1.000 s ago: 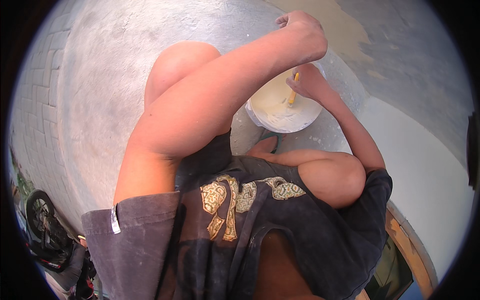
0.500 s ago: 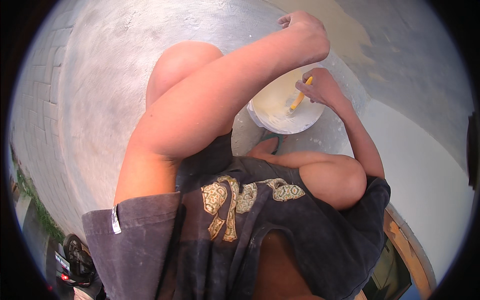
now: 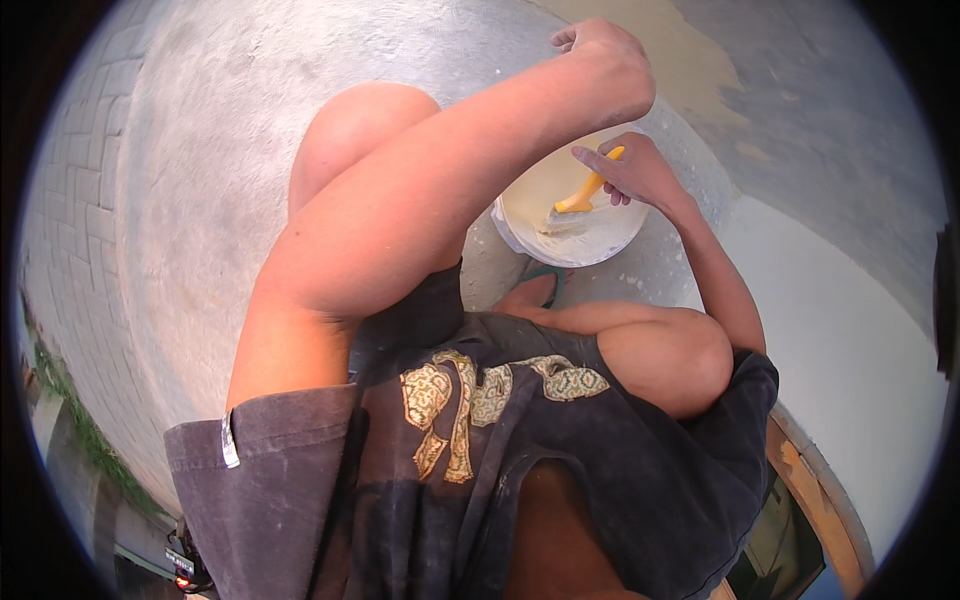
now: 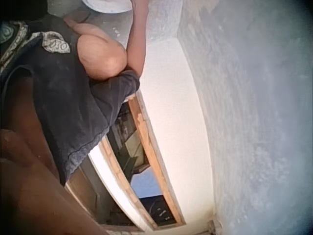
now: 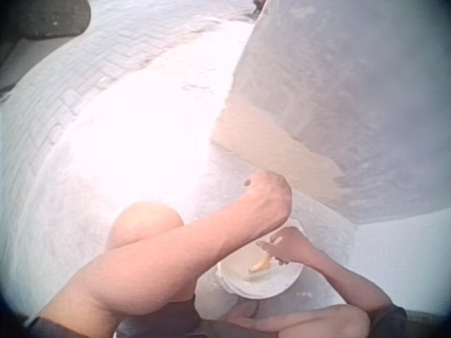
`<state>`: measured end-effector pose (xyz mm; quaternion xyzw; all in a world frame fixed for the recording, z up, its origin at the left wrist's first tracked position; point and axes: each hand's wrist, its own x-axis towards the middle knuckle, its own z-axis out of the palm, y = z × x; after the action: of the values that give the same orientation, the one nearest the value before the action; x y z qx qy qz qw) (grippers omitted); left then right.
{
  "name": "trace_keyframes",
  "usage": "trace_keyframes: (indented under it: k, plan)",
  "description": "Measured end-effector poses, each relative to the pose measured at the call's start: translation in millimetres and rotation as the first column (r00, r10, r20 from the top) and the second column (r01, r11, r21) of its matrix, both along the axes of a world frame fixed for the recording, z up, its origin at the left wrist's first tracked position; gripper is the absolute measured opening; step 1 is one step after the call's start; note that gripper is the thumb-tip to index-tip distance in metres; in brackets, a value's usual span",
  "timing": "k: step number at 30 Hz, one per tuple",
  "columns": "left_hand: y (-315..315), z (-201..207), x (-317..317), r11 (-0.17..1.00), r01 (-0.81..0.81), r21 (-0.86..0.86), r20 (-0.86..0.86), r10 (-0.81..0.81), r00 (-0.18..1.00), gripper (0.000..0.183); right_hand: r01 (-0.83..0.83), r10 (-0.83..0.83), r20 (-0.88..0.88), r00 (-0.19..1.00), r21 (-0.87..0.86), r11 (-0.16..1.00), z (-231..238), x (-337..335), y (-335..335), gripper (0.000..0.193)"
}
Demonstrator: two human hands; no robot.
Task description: The person paints the exterior wall of a building using a brush, periodically dipping the brush into a bucket of yellow paint.
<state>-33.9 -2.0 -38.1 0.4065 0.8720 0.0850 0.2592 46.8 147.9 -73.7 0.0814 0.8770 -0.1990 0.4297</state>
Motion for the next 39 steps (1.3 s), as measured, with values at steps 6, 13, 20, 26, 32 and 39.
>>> trace_keyframes:
  k: [6,13,20,26,32,39]
  plan:
    - [-3.1,1.1,-0.7,0.999,0.040,-0.003,-0.025,-0.040,0.999,0.027,-0.067,0.067,-0.006,0.998,-0.069,0.995,-12.2,11.5,0.3,0.039]
    - [-0.1,-6.2,-3.1,0.998,0.049,-0.034,-0.019,-0.050,0.999,0.028,-0.196,0.204,0.050,0.978,-0.130,0.972,22.7,-8.0,18.9,0.018]
    - [2.3,1.5,-2.4,0.997,-0.012,-0.073,0.042,0.015,0.999,0.037,-0.320,0.342,0.028,0.939,-0.289,0.902,13.0,2.5,29.7,0.023]
    - [11.1,-1.7,13.9,0.992,-0.040,-0.117,0.006,0.041,0.999,0.035,-0.324,0.405,0.041,0.913,-0.528,0.785,10.6,11.5,27.9,0.029]
    - [14.3,-6.2,14.6,0.989,0.005,-0.146,0.091,0.008,0.996,0.039,0.041,0.026,0.189,0.982,-0.342,0.939,56.4,-8.9,19.8,0.014]
    - [-25.1,35.7,9.2,0.991,-0.126,0.036,-0.182,0.131,0.975,0.029,0.186,-0.258,-0.101,0.961,-0.452,0.872,84.5,-26.2,74.0,0.010]
